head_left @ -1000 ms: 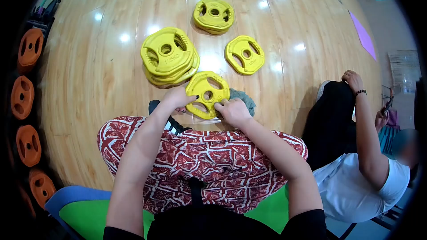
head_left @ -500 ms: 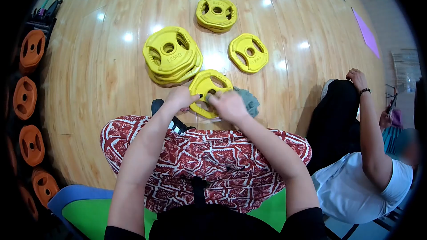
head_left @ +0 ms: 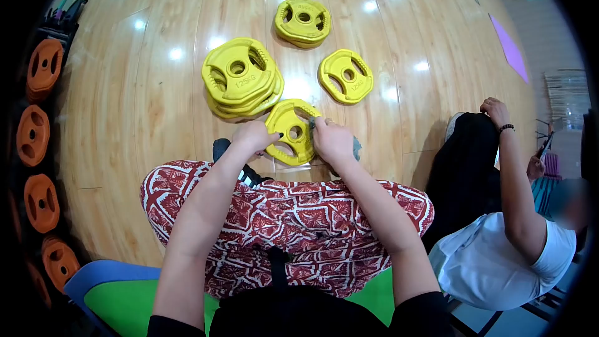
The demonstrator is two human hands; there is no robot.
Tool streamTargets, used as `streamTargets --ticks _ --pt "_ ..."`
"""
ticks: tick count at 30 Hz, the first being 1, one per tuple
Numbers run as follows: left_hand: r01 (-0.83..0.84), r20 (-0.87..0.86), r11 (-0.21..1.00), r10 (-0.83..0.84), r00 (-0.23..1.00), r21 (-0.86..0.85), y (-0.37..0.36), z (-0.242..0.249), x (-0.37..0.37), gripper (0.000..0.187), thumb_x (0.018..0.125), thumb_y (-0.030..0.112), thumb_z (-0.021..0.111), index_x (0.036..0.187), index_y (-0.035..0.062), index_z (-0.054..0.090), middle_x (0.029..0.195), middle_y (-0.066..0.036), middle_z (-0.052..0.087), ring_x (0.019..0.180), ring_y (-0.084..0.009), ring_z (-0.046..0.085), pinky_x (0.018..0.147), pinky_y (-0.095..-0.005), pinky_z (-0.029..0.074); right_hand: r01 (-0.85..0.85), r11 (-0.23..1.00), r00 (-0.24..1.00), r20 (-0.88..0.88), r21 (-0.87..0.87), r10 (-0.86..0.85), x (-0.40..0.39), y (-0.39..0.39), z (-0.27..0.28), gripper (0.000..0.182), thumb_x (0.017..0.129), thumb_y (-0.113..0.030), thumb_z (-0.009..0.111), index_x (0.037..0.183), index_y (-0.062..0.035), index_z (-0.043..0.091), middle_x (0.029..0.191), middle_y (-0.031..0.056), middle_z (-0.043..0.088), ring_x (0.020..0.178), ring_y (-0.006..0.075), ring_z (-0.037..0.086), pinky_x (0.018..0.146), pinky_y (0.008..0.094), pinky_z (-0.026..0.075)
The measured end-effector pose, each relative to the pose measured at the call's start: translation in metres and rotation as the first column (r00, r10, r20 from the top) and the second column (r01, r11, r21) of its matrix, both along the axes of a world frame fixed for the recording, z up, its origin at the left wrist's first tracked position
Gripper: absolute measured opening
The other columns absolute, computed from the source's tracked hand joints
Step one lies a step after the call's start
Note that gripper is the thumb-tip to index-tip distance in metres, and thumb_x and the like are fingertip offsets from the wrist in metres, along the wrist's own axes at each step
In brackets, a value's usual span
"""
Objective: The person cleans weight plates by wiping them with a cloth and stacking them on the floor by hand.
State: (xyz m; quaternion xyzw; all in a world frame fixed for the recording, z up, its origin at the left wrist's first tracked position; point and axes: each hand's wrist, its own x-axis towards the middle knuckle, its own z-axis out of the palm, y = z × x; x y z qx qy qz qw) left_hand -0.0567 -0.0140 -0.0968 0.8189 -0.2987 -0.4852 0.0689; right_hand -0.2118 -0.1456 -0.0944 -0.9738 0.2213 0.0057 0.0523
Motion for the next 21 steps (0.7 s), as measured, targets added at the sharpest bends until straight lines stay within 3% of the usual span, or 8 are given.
streamTargets --ticks 2,5,9,10,12,15,17,21 --pt "0.006 0.002 0.981 -0.006 1.000 -0.192 0.005 -0.003 0.001 0.050 0.070 0.025 0.065 0.111 0.0043 0.046 0.064 -0.009 0.062 0.050 -0.0157 0.060 0.047 -0.0269 0.048 0.026 0.993 0.999 0.041 0.118 -0.031 0.006 0.003 -0.001 0.015 0.078 -0.020 0.048 0.085 -0.0066 0.049 0.071 0.0130 0.056 0.061 0.0294 0.057 0.055 0.0418 0.045" --pt "0.154 -0.028 0.969 -0.162 0.986 -0.192 0.010 -0.034 0.008 0.058 0.064 0.016 0.070 0.114 0.0048 0.044 0.063 -0.009 0.062 0.048 -0.0140 0.058 0.046 -0.0261 0.047 0.008 0.989 0.998 0.065 0.151 -0.018 0.010 0.004 -0.007 0.015 0.078 -0.019 0.048 0.085 -0.0062 0.049 0.076 0.0142 0.056 0.065 0.0300 0.057 0.056 0.0415 0.045" --pt "0.076 -0.125 0.994 -0.085 0.988 -0.076 0.007 -0.026 0.012 0.067 0.061 0.010 0.072 0.119 0.0067 0.040 0.063 -0.008 0.061 0.046 -0.0130 0.056 0.045 -0.0265 0.047 0.002 0.983 0.989 0.147 0.186 -0.030 0.021 0.008 0.009 0.012 0.076 -0.015 0.049 0.085 -0.0068 0.050 0.076 0.0129 0.055 0.067 0.0303 0.056 0.058 0.0408 0.046" --pt "0.027 -0.140 0.990 -0.047 0.989 -0.139 0.010 -0.029 0.012 0.040 0.060 0.014 0.072 0.093 0.0048 0.052 0.058 -0.006 0.060 0.048 -0.0130 0.057 0.049 -0.0268 0.047 -0.002 0.982 0.989 0.146 0.187 -0.026 0.028 0.009 0.011 0.012 0.076 -0.015 0.049 0.085 -0.0068 0.050 0.076 0.0129 0.055 0.067 0.0303 0.056 0.058 0.0408 0.046" --pt "-0.023 -0.152 0.979 -0.008 0.988 -0.201 0.013 -0.028 0.011 0.019 0.059 0.018 0.072 0.067 0.0030 0.064 0.054 -0.004 0.060 0.049 -0.0130 0.057 0.053 -0.0272 0.047 0.004 0.990 0.976 0.217 0.143 -0.035 0.046 0.011 0.012 0.013 0.073 -0.012 0.050 0.085 -0.0081 0.051 0.076 0.0109 0.055 0.068 0.0292 0.056 0.058 0.0402 0.046" --pt "-0.115 -0.196 0.965 0.069 0.978 -0.235 0.011 -0.020 0.010 0.019 0.059 0.017 0.071 0.067 0.0016 0.063 0.055 -0.005 0.060 0.049 -0.0140 0.058 0.053 -0.0284 0.047 -0.040 0.989 0.987 0.158 0.143 0.017 0.060 0.027 -0.001 0.015 0.070 -0.012 0.052 0.085 -0.0095 0.051 0.077 0.0095 0.055 0.070 0.0278 0.056 0.058 0.0398 0.045" --pt "-0.025 -0.087 0.975 0.006 0.996 -0.222 0.012 -0.029 0.009 0.025 0.059 0.014 0.070 0.078 0.0006 0.061 0.056 -0.007 0.060 0.049 -0.0157 0.057 0.051 -0.0295 0.047 -0.104 0.984 0.988 0.131 0.147 0.085 0.054 0.038 -0.001 0.015 0.070 -0.014 0.053 0.085 -0.0115 0.052 0.079 0.0083 0.055 0.071 0.0255 0.056 0.059 0.0378 0.045" --pt "-0.099 -0.149 0.967 0.065 0.987 -0.235 0.010 -0.015 0.005 0.046 0.058 0.007 0.070 0.100 0.0039 0.053 0.057 -0.008 0.059 0.046 -0.0163 0.056 0.045 -0.0298 0.045 -0.404 0.914 0.912 0.087 0.029 0.400 0.044 0.040 -0.005 0.016 0.072 -0.023 0.053 0.086 -0.0140 0.052 0.079 0.0059 0.055 0.073 0.0224 0.056 0.061 0.0330 0.044"
